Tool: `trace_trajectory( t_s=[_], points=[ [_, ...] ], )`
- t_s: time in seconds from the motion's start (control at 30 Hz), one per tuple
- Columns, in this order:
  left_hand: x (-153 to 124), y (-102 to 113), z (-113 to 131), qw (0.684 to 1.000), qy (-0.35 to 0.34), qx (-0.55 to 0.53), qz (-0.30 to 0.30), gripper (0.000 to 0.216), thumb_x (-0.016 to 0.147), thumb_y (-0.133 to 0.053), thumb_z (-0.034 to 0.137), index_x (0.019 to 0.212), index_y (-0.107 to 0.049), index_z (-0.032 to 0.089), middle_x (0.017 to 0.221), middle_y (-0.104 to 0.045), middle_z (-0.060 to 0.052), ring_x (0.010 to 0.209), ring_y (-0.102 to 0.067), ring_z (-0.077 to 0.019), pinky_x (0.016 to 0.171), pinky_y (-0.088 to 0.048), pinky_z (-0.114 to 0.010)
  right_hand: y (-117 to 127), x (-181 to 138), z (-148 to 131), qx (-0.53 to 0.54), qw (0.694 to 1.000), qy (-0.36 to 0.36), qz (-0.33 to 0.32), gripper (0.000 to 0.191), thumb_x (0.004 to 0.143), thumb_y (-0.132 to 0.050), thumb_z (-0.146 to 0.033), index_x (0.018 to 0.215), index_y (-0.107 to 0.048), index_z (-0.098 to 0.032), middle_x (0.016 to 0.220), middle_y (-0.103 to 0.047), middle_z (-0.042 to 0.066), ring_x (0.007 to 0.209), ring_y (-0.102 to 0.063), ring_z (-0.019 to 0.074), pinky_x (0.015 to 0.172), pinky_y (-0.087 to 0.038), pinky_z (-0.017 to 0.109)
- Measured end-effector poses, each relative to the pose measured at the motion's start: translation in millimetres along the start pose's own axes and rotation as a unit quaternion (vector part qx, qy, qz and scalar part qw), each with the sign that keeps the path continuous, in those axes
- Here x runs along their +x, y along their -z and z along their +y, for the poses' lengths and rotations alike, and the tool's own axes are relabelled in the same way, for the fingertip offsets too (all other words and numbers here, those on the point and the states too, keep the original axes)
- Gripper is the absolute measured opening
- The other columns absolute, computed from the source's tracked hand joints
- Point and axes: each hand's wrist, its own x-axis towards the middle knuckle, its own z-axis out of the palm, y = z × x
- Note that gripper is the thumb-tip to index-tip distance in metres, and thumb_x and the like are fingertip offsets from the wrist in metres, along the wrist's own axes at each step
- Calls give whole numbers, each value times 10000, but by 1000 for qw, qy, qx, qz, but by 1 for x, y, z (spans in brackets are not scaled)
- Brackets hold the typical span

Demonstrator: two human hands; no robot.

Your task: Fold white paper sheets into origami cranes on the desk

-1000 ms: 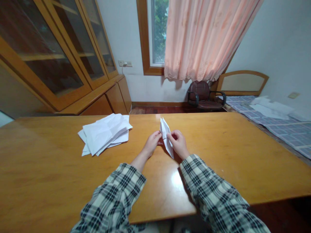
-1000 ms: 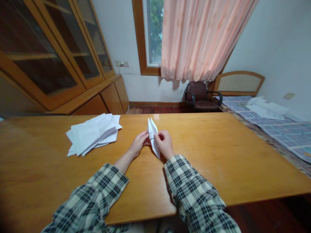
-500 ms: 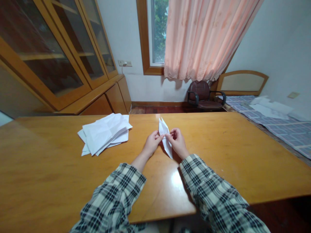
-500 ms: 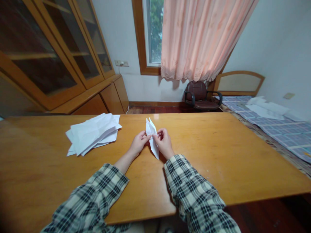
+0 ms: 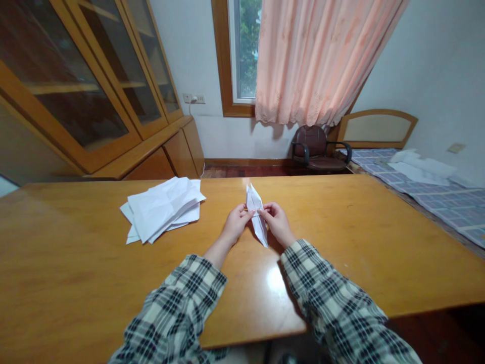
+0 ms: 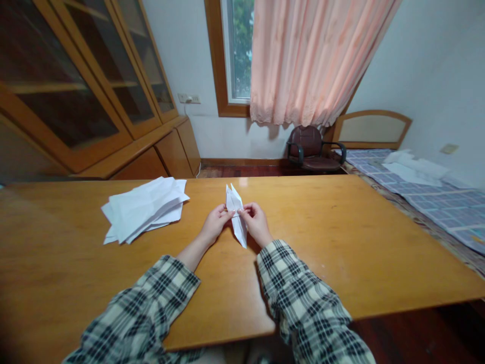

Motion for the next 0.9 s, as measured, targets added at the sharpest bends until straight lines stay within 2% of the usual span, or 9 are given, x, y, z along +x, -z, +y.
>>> trace_trajectory(
  t_s=[0.17, 0.33, 0.43, 0.6, 0.9],
  points=[
    [0, 0, 0, 1000, 17, -6, -9, 446, 668, -767, 455, 922, -586, 136, 719, -707, -43, 593, -649, -158, 585, -496, -246, 0, 0, 0, -5, 1000, -4, 12, 274, 694, -699, -424, 776, -560, -203, 637, -544, -32, 587, -499, 127, 564, -408, 254],
    [-2, 0, 2, 1000, 20, -16, -11, 454, 662, -779, 441, 943, -605, 129, 750, -715, -50, 645, -662, -168, 675, -519, -280, 0, 0, -1, -6, 1000, -10, 9, 283, 685, -705, -427, 768, -556, -200, 615, -528, -43, 558, -479, 115, 536, -389, 240],
    [-3, -2, 6, 1000, 16, -13, 1, 435, 690, -746, 480, 920, -632, 128, 788, -715, -50, 688, -657, -172, 694, -515, -284, 0, -1, -1, 3, 1000, -17, 4, 314, 678, -718, -450, 770, -561, -195, 629, -548, -36, 570, -500, 115, 543, -404, 238],
    [-3, -3, 10, 999, 6, 8, 33, 387, 692, -728, 502, 780, -658, 132, 742, -689, -31, 689, -616, -163, 628, -484, -251, -1, -3, -3, 11, 999, -27, -13, 364, 675, -725, -510, 766, -566, -195, 650, -576, -19, 571, -533, 123, 539, -433, 247],
    [-2, -2, 7, 998, 4, 8, 70, 366, 689, -722, 492, 766, -651, 141, 671, -650, -7, 620, -577, -146, 598, -457, -246, -1, -2, -3, -35, 999, 0, -22, 385, 716, -677, -567, 734, -562, -200, 628, -555, -15, 573, -517, 126, 527, -437, 246]
  ],
)
